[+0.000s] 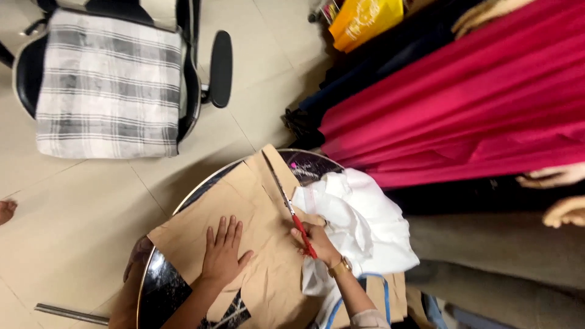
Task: Cutting out a garment pattern from brown paper using scissors and then handling fabric pieces.
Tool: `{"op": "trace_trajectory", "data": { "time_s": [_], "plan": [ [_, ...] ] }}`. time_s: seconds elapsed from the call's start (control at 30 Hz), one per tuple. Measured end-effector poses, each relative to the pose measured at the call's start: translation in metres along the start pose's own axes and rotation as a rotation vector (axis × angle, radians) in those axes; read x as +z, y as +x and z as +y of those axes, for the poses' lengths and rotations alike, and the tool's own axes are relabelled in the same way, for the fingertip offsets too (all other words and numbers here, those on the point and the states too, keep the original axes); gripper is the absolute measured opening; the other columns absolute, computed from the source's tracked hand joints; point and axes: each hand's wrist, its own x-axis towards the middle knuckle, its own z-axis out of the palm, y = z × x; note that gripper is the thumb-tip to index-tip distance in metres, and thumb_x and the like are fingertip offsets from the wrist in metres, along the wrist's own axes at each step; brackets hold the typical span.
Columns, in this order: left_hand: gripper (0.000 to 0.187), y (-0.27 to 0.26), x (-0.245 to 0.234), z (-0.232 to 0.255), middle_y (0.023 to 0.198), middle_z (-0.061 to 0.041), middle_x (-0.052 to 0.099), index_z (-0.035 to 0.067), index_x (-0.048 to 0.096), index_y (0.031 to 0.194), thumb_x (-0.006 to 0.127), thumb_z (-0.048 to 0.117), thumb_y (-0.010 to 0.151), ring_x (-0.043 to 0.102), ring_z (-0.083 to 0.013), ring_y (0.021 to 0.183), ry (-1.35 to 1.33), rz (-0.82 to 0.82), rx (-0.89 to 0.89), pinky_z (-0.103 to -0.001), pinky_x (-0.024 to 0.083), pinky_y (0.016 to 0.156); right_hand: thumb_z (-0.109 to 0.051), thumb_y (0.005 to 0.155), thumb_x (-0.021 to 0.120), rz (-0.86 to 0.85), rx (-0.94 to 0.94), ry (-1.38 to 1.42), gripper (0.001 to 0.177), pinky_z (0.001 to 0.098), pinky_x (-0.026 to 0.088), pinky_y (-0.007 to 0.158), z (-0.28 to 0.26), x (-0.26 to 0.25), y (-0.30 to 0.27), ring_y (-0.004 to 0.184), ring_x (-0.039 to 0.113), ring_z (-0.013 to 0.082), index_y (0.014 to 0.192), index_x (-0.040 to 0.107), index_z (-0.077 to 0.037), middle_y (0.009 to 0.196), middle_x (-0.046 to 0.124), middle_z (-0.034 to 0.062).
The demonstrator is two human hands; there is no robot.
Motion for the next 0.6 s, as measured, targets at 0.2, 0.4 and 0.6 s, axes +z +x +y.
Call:
{"op": "trace_trajectory", "data": {
  "time_s": [0.2,0.4,0.6],
  "plan": [
    [0.078,-0.005,0.006,0.006,0.145,-0.01,0.012,0.012,0.016,0.137,0.019,0.065,0.079,0.009,-0.0304,0.134,0.01,-0.138,-0.04,-0.054,0.012,0.103,-0.05,0.079,0.049,0.262,-0.059,0.023,0.036,0.0237,0.039,0.058,0.1,0.065,-0.097,0.062,0.048,0.0095,0.069,0.053,-0.016,0.065,0.053,-0.0033],
    [0.087,-0.002,-0.061,0.02,0.145,-0.016,0.006,0.004,0.008,0.138,0.011,0.068,0.079,0.005,-0.0371,0.132,0.066,-0.56,-0.135,-0.055,0.014,0.098,-0.036,0.076,0.064,0.518,0.365,0.647,0.029,0.0271,0.036,0.035,0.178,0.217,-0.191,0.042,0.046,0.0131,0.075,0.058,-0.008,0.052,0.047,0.0029],
    [0.08,0.016,-0.116,-0.021,0.143,-0.021,0.01,0.002,0.004,0.138,0.032,0.053,0.083,0.024,-0.0385,0.124,-0.175,-0.706,-0.112,-0.047,0.025,0.101,-0.06,0.061,0.06,0.637,0.913,0.237,0.039,0.0228,0.048,0.066,0.204,0.337,-0.233,0.069,0.066,0.0172,0.078,0.062,-0.025,0.065,0.067,0.0011]
  ]
}}
